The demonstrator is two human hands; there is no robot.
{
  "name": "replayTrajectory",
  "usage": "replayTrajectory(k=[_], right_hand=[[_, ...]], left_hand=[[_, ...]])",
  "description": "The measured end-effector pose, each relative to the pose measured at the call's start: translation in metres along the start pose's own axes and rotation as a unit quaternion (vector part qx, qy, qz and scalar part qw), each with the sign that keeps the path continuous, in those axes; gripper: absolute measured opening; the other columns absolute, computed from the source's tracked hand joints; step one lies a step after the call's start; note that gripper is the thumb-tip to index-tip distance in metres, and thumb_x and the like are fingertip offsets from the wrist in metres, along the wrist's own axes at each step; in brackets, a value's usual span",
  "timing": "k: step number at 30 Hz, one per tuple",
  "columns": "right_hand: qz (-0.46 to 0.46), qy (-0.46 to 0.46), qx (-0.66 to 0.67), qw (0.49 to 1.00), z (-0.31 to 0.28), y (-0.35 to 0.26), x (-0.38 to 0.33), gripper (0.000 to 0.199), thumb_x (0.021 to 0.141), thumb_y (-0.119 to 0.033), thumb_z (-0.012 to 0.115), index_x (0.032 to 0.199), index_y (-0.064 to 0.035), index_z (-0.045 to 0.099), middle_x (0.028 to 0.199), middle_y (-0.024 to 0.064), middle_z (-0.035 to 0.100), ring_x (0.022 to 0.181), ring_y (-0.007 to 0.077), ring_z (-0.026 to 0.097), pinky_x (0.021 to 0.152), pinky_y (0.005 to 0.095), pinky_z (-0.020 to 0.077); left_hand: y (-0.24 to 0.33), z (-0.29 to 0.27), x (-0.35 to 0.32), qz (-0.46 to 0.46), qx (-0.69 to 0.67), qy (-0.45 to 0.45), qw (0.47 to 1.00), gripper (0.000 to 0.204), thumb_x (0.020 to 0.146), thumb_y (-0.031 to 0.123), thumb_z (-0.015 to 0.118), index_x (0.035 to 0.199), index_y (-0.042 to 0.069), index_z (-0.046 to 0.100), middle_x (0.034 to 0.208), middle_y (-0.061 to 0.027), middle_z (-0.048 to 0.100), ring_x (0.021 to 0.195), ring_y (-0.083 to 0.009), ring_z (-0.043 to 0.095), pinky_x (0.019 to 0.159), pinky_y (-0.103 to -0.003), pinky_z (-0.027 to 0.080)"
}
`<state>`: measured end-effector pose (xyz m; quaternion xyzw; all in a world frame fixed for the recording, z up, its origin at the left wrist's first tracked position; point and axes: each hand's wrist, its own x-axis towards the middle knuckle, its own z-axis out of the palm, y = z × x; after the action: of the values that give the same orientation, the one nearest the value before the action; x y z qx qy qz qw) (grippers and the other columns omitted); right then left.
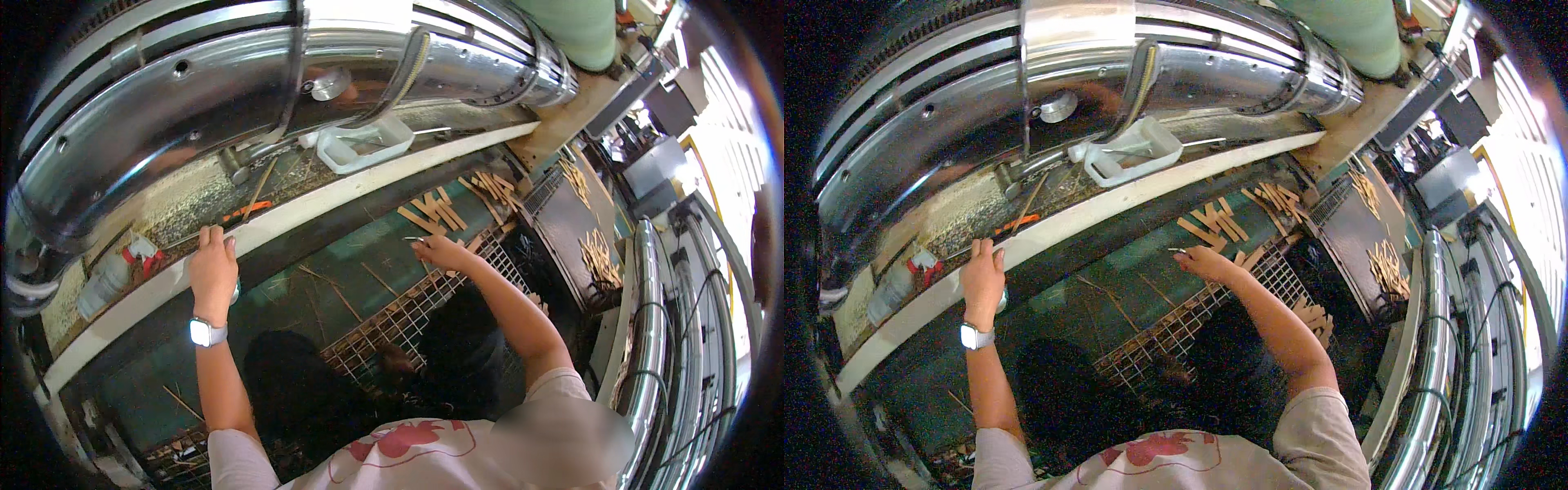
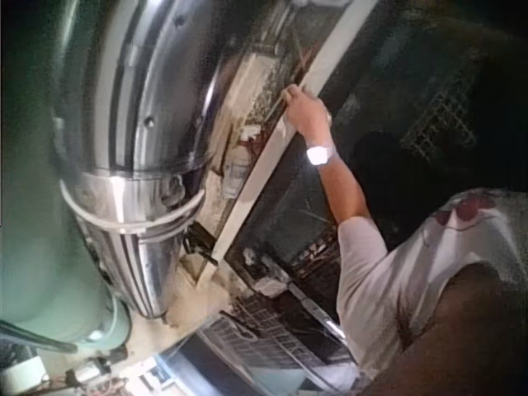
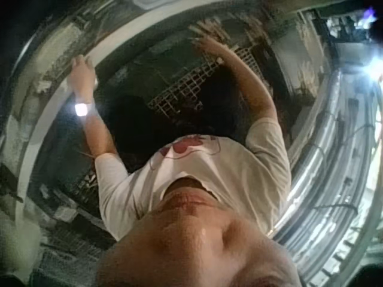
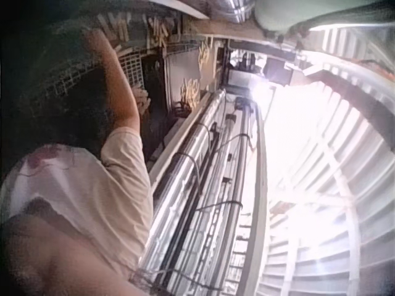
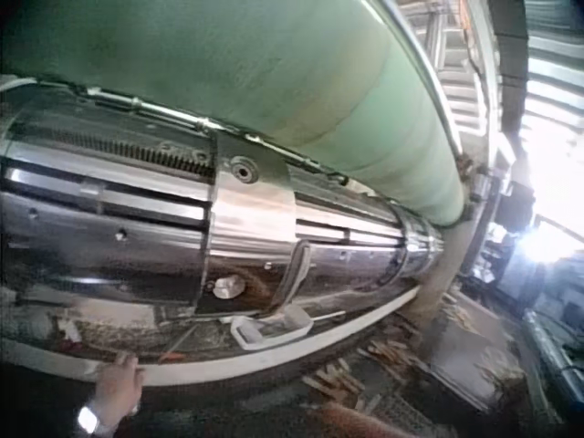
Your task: The person sits on a metal grate floor and uses a tape measure to measure a large cylindrical metal machine part. They then use a wrench to tighten bolts on the machine and a screwdriver to adjust components. The person repeatedly measures and adjusts the machinery throughout the clip.
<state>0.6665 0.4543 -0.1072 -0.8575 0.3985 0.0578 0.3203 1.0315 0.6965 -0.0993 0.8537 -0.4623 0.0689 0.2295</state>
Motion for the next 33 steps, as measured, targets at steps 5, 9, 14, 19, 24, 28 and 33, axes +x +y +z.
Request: replayTrajectory(k=[5,9,14,19,24,28,33], right_hand=[[0.016,0.002,0.009,1.0,0.006,0.017,-0.025,0.049,0.092,-0.045,0.044,0.083,0.0015,0.059,0.07,0.017,0.058,0.068,0.03,0.056,0.063,0.0403,0.0422],[0.011,0.055,0.063,0.996,0.013,0.036,-0.037,0.045,0.092,-0.041,0.046,0.082,0.002,0.057,0.072,0.0191,0.059,0.069,0.0329,0.057,0.064,0.0421,0.0424],[0.004,0.099,0.089,0.991,-0.003,0.053,-0.039,0.036,0.092,-0.034,0.048,0.085,-0.0006,0.059,0.076,0.0184,0.06,0.073,0.0337,0.058,0.066,0.0412,0.0434],[-0.089,0.118,0.148,0.978,-0.022,0.078,-0.006,0.031,0.092,-0.03,0.049,0.089,-0.0001,0.057,0.078,0.019,0.06,0.075,0.0337,0.058,0.067,0.0401,0.0435],[-0.165,0.07,0.201,0.963,-0.021,0.079,0.053,0.032,0.091,-0.031,0.052,0.088,0.0006,0.055,0.075,0.0189,0.058,0.07,0.032,0.057,0.064,0.0394,0.0435],[-0.236,0.007,0.214,0.948,-0.038,0.06,0.08,0.03,0.091,-0.03,0.052,0.092,-0.0003,0.056,0.082,0.019,0.059,0.077,0.0346,0.057,0.068,0.0398,0.0453],[-0.489,-0.045,0.217,0.844,-0.033,0.014,0.089,0.029,0.094,-0.024,0.044,0.108,-0.0024,0.057,0.099,0.0187,0.058,0.094,0.0344,0.055,0.083,0.0402,0.0453]], left_hand=[[-0.003,-0.001,0.001,0.02,0.007,-0.002,1.0,0.028,0.089,0.022,0.051,0.109,0.003,0.048,0.121,-0.0204,0.048,0.084,-0.0387,0.059,0.071,-0.044,0.049],[-0.001,0.0,0.0,0.018,0.022,0.016,0.999,0.03,0.089,0.023,0.051,0.109,0.001,0.047,0.118,-0.0213,0.048,0.087,-0.0398,0.058,0.071,-0.045,0.048],[0.012,-0.004,0.001,0.004,0.01,-0.016,1.0,0.029,0.09,0.023,0.051,0.107,0.0,0.046,0.111,-0.021,0.049,0.093,-0.0413,0.054,0.073,-0.046,0.045],[0.012,0.002,0.007,-0.013,0.033,-0.043,0.998,0.033,0.09,0.025,0.05,0.11,-0.001,0.045,0.11,-0.021,0.049,0.097,-0.0413,0.052,0.076,-0.045,0.045],[0.03,-0.001,0.008,-0.061,0.075,-0.05,0.994,0.038,0.089,0.024,0.053,0.113,-0.004,0.044,0.112,-0.0227,0.048,0.102,-0.0409,0.051,0.081,-0.045,0.044],[0.039,-0.005,0.004,-0.065,0.064,-0.021,0.996,0.043,0.087,0.019,0.058,0.119,-0.004,0.043,0.119,-0.0238,0.048,0.105,-0.0379,0.052,0.084,-0.042,0.043],[0.173,0.006,-0.02,-0.113,-0.06,-0.112,0.985,0.075,0.069,0.009,0.074,0.132,0.004,0.033,0.125,-0.0161,0.048,0.084,-0.0262,0.057,0.07,-0.033,0.048]])
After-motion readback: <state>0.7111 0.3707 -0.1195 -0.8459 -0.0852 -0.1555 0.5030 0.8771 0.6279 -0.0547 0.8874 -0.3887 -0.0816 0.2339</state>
